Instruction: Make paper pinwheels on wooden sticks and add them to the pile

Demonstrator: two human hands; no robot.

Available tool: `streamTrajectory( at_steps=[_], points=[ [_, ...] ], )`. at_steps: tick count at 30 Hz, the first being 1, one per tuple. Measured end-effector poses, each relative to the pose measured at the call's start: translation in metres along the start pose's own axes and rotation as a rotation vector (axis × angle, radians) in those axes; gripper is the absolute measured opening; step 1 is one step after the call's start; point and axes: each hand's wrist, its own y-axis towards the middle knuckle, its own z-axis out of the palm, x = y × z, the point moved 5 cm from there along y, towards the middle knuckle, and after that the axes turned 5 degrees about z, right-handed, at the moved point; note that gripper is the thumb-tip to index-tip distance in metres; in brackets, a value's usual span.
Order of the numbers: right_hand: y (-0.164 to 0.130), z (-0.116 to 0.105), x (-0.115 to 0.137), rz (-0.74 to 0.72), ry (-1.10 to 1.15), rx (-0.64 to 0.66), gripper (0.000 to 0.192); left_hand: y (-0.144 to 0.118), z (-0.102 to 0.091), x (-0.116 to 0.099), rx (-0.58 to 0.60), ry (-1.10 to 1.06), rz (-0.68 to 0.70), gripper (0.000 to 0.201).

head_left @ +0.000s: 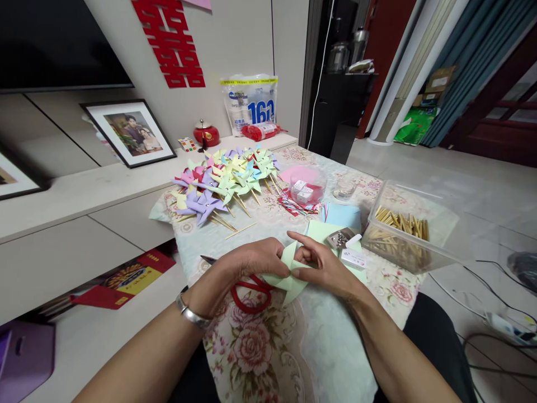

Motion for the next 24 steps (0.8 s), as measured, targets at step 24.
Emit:
streamTrajectory(
  at_steps=[24],
  points=[
    [0.000,-0.010,0.001,0.023,0.242,-0.229,0.099,-0.012,0.007,0.006,0.242,-0.281,0.016,0.037]
  ],
)
